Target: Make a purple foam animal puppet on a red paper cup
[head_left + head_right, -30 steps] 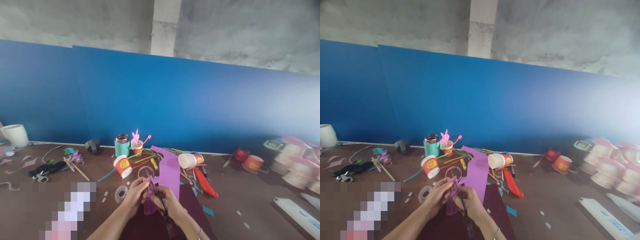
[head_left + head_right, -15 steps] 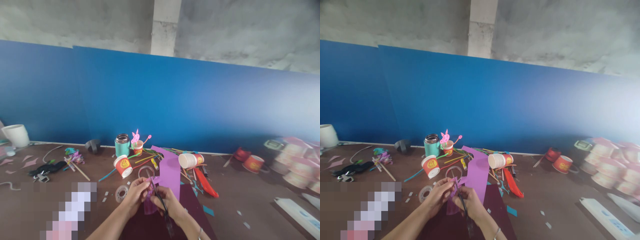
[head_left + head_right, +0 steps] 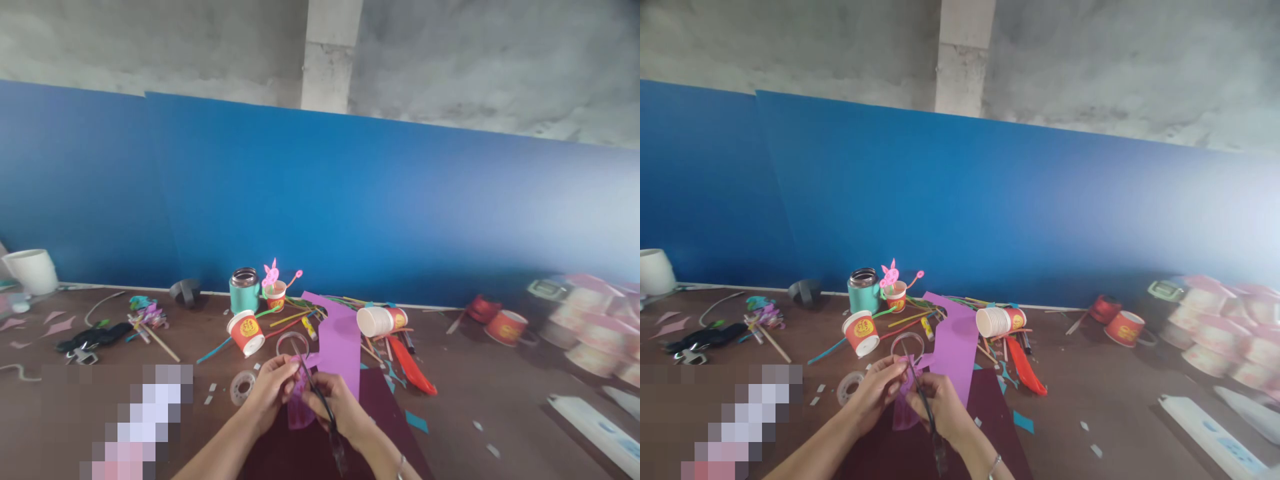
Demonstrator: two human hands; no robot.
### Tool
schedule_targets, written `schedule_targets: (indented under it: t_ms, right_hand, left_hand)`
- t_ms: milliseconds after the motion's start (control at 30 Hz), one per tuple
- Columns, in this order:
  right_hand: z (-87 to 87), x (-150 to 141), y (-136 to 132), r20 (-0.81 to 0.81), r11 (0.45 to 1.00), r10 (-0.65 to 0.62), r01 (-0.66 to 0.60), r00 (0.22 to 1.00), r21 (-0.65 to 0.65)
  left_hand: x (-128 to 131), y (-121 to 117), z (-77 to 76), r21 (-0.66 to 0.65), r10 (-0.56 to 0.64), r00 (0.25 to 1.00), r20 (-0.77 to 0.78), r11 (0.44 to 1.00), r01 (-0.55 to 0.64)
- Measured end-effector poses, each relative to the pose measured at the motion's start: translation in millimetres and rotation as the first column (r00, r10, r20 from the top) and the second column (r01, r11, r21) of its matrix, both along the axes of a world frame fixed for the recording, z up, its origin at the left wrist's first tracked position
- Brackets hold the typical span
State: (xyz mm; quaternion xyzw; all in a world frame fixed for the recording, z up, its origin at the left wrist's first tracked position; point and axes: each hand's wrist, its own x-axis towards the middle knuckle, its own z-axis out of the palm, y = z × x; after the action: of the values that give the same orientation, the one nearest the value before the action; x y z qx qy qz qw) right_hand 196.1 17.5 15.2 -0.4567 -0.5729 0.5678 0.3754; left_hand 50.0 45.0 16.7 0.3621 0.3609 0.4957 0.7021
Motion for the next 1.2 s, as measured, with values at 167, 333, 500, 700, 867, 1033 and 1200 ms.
schedule_targets:
  t_ms: [167,333,500,700,867,1033,1200]
  right_hand:
    - [-0.6,1.0,0.1,0.013,1.0,-0.007,0.007,1.0,-0.015]
    - [-3.9,1.5,0.6,0.003,1.0,-0.008,0.008,1.0,-0.027]
    - [-4.8,2.1,1.7,0.007,1.0,0.005,-0.005,1.0,-0.014]
    - [-1.7,1.1,1.6,-0.008,1.0,0.004,-0.004,1.0,-0.006]
    - [-4.4,1.1,2.1,-0.001,1.0,-0.005,0.005,1.0,-0.006]
    - [-5.8,2.1,2.8,0.029,1.0,-0.007,0.007,1.0,-0.007]
    - [-2.0,2.7,1.1,0.027,0.999,-0.004,0.005,1.0,-0.049]
  left_hand:
    - [-0.5,-0.3,0.7,-0.004,0.002,1.0,0.001,1.0,-0.002]
    - [-0.8,-1.2,1.8,-0.008,-0.02,1.0,0.005,1.0,0.02]
    - [0.1,-1.5,2.0,-0.013,-0.035,0.999,-0.004,0.999,0.035]
    - [0.5,-2.4,3.5,-0.022,-0.016,1.0,0.007,1.0,0.016]
    - [0.7,-2.5,3.6,-0.022,0.006,1.0,0.006,1.0,-0.006]
    - [0.4,-2.4,3.1,-0.009,0.008,1.0,0.006,1.0,-0.008]
    - [-0.9,-1.2,1.5,-0.004,-0.018,1.0,-0.012,1.0,0.018]
